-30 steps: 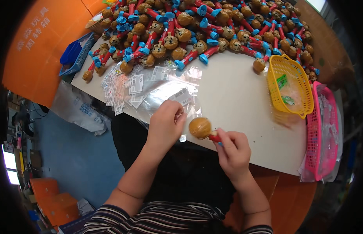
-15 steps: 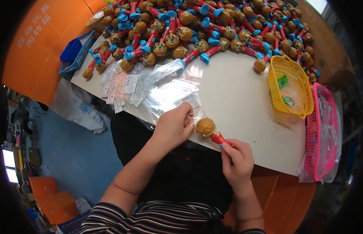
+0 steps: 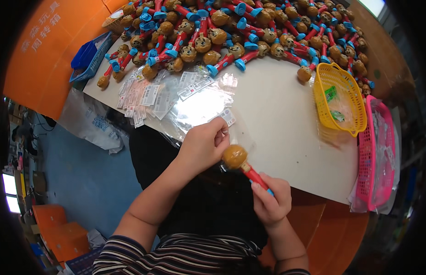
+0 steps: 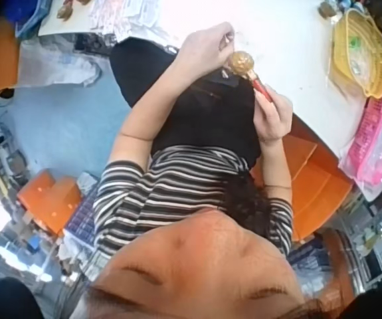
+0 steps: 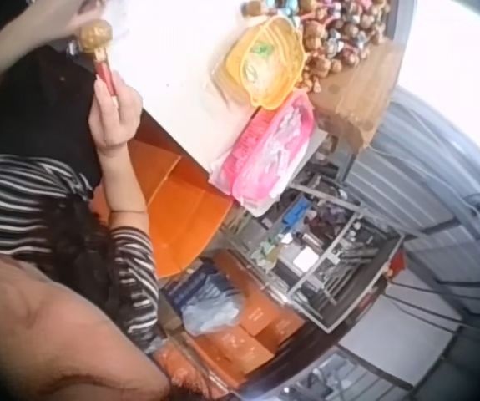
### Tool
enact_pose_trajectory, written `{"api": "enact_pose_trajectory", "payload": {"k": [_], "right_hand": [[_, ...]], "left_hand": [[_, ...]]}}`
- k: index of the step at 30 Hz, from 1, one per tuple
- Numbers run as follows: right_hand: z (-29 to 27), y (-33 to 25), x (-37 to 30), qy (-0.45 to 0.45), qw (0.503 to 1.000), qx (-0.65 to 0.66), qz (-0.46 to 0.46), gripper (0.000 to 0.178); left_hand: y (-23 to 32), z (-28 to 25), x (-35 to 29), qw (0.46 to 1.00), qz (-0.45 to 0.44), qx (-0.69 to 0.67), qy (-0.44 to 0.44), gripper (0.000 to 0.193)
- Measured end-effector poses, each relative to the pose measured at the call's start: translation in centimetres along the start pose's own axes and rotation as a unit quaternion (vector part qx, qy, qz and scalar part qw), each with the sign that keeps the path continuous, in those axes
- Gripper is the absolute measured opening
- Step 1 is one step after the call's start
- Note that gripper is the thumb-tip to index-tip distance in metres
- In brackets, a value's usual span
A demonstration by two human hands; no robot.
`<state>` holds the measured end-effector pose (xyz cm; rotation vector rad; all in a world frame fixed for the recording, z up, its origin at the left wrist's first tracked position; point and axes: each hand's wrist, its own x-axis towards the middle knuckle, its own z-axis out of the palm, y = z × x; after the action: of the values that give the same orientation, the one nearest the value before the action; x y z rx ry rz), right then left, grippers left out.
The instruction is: Packing small bear toys into individual plastic bags and sealing them.
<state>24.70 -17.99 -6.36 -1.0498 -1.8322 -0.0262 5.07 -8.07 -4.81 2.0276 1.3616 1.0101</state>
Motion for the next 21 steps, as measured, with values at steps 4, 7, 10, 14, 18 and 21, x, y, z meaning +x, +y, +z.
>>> {"api": "enact_pose_trajectory", "payload": {"k": [4, 7, 10, 14, 18, 21], "right_hand": [[0.1, 0.8, -0.3, -0.013, 1.000, -0.020, 0.008, 0.031], [0.3, 0.7, -0.2, -0.037, 0.997, -0.058, -0.029, 0.033], [0.4, 0.7, -0.1, -0.043, 0.995, -0.081, -0.036, 0.034], [1.1, 0.4, -0.4, -0.045, 0.995, -0.075, -0.055, 0.033], [2.1, 0.3, 0.3, -0.015, 0.997, -0.059, -0.048, 0.032], [3.0, 0.3, 0.3, 0.034, 0.998, -0.039, 0.032, 0.030]], "left_hand": [[-0.2, -0.3, -0.2, 0.998, -0.019, -0.040, -0.045, 0.011], [0.1, -0.7, -0.8, 0.997, -0.001, -0.039, -0.070, 0.010], [-0.4, -0.8, -0.8, 0.998, 0.051, -0.018, -0.041, 0.010], [-0.1, -1.0, -0.2, 0.992, 0.117, -0.039, 0.019, 0.011], [0.5, -0.7, 0.1, 0.990, 0.129, -0.046, 0.019, 0.011], [0.4, -0.7, -0.3, 0.995, 0.079, -0.055, 0.014, 0.010]]}}
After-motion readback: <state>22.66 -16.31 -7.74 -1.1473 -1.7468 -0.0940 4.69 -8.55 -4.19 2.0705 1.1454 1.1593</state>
